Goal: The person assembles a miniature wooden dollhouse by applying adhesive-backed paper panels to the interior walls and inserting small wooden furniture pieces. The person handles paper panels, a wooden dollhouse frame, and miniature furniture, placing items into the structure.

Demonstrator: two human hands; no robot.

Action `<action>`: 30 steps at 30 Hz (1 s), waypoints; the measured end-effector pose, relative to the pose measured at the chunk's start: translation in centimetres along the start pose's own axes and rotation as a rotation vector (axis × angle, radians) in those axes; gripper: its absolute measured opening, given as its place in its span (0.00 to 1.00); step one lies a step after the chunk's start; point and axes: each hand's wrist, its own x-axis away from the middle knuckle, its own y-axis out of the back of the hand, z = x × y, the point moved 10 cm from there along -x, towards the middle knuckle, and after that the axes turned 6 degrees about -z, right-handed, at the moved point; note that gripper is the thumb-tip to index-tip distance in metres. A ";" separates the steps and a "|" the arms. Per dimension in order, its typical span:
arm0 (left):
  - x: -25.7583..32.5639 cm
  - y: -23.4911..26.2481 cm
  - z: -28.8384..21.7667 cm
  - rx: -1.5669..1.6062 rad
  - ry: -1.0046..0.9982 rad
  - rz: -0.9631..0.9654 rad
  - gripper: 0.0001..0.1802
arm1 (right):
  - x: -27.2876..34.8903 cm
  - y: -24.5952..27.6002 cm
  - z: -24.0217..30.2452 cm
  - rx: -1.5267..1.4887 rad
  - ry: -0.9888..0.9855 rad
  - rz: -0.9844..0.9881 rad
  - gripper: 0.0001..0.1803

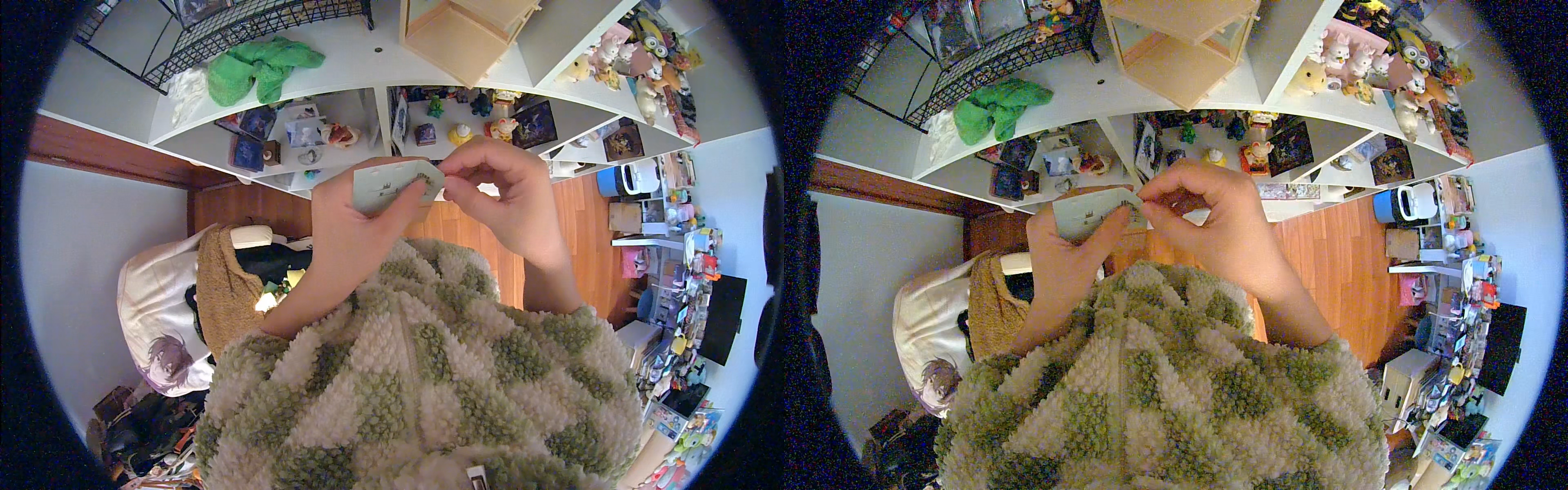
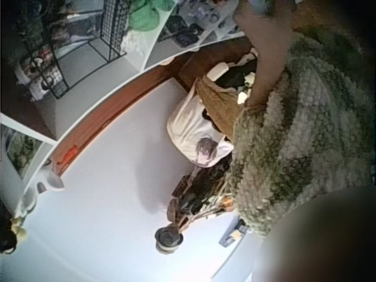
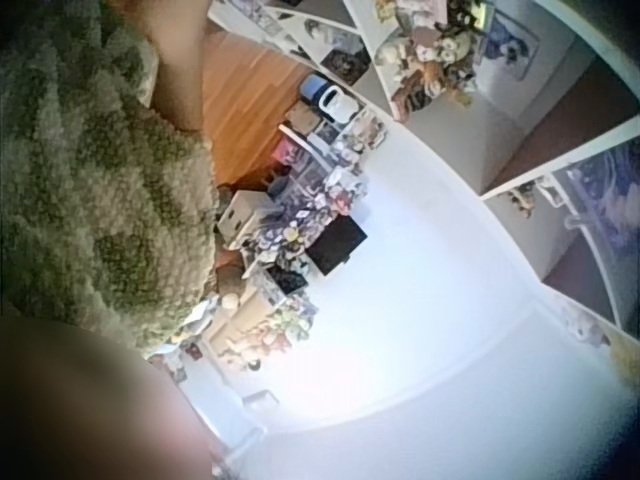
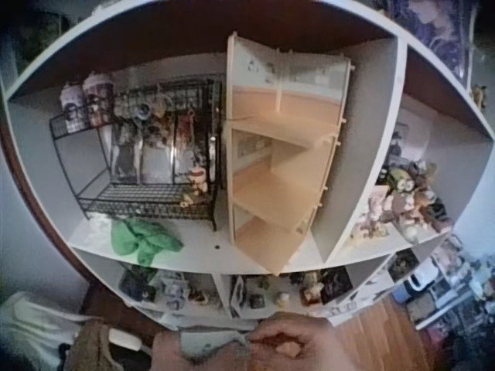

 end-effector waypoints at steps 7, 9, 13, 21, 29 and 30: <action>0.4 -0.4 0.2 0.024 0.063 0.088 0.09 | 0.2 0.0 0.3 0.283 0.125 -0.144 0.05; 0.5 -0.1 0.3 0.105 0.087 0.069 0.08 | 0.2 -0.1 0.1 0.234 0.131 -0.160 0.05; 0.8 0.7 1.9 0.193 0.251 0.014 0.07 | 0.0 -0.5 -1.8 -0.138 -0.057 -0.064 0.04; 0.4 1.3 1.0 0.110 0.089 0.009 0.07 | -0.6 -1.3 -2.2 -0.259 -0.151 0.122 0.04; 0.7 1.6 0.3 0.065 0.040 0.001 0.07 | -0.8 -1.4 0.2 0.109 0.099 0.103 0.05; 0.7 1.6 0.1 0.033 0.020 0.005 0.07 | -0.8 -1.5 0.3 0.158 0.116 0.107 0.06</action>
